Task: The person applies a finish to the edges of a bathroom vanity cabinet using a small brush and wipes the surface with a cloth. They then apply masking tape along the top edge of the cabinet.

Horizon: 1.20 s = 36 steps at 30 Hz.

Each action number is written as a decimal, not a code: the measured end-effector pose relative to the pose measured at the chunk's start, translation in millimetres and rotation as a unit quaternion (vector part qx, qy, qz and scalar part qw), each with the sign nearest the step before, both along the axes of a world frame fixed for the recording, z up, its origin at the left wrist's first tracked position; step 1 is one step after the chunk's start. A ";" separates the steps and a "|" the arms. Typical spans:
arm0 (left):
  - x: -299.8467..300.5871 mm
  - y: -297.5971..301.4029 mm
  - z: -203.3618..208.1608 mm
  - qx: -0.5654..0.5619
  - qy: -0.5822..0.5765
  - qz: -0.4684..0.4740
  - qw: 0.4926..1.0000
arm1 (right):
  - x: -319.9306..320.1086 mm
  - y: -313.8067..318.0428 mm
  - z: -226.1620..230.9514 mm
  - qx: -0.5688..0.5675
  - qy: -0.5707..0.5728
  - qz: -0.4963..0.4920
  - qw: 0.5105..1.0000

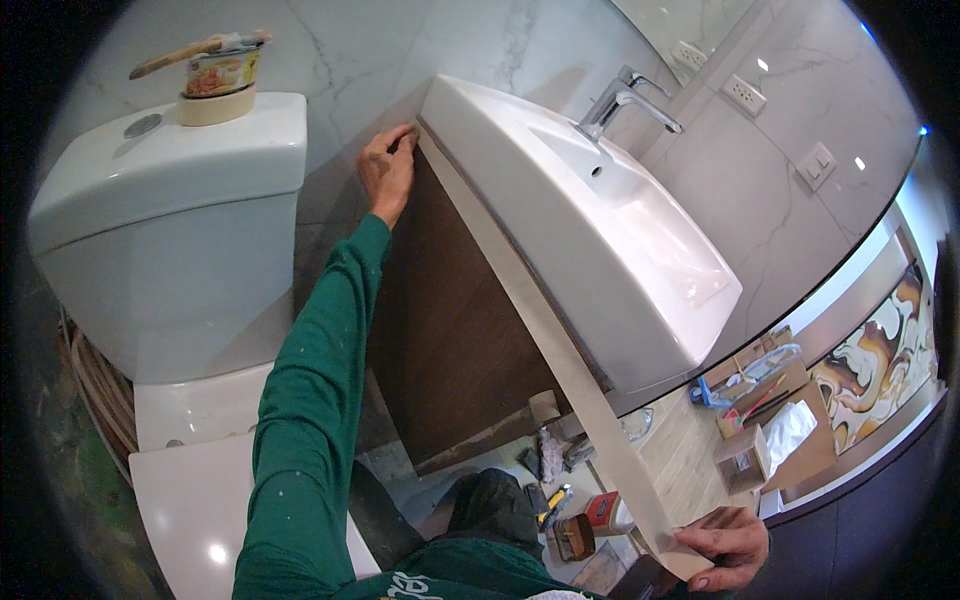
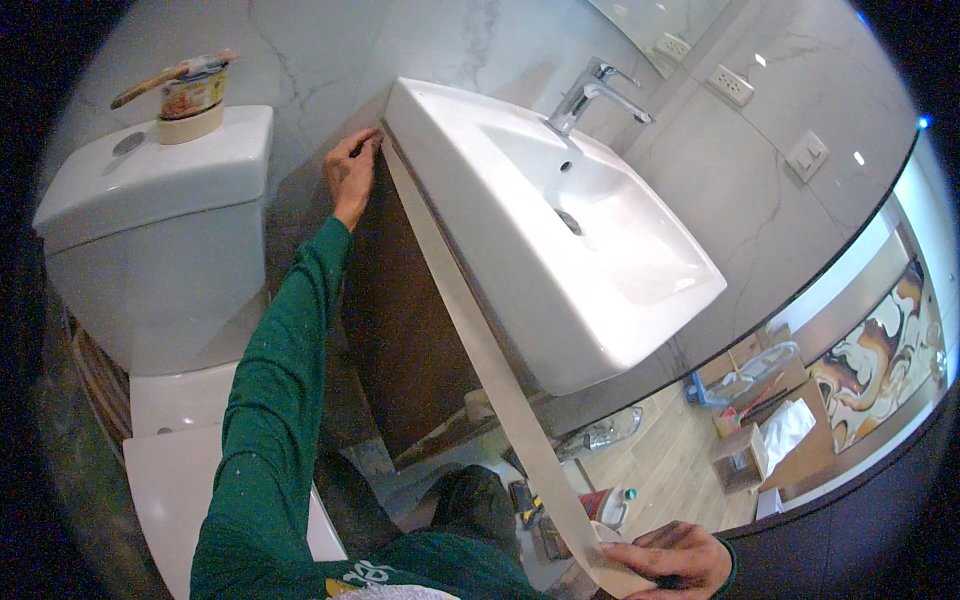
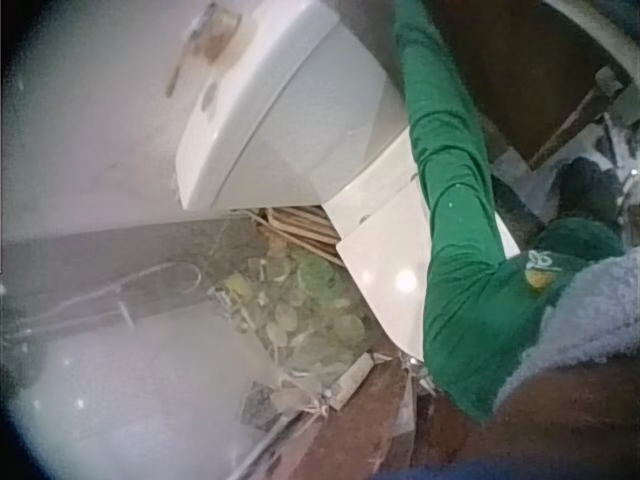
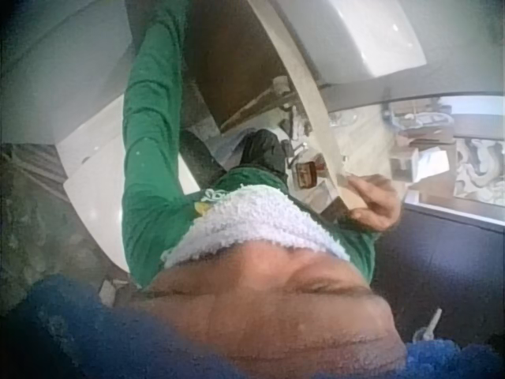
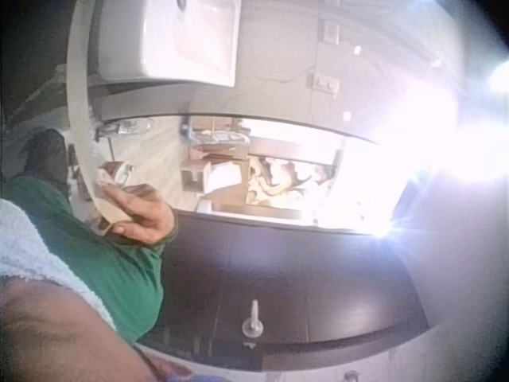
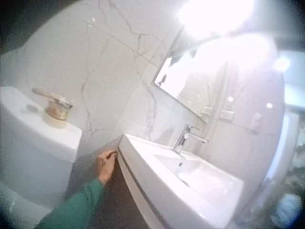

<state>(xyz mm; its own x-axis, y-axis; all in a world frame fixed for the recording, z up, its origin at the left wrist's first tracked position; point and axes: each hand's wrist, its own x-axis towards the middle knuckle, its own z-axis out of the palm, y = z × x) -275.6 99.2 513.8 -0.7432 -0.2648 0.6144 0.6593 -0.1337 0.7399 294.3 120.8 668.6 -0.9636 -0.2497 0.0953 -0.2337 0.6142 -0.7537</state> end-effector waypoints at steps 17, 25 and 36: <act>1.9 4.8 -11.5 -0.054 0.048 -0.005 0.997 | 8.8 2.1 -1.4 0.010 -0.014 -0.002 1.000; 4.7 2.4 -12.5 -0.047 0.055 -0.021 0.997 | 14.7 1.1 -2.9 0.021 -0.030 -0.024 0.999; -1.8 -11.9 -0.4 -0.145 0.013 -0.031 0.989 | -0.8 8.1 -7.7 0.022 -0.004 0.041 0.999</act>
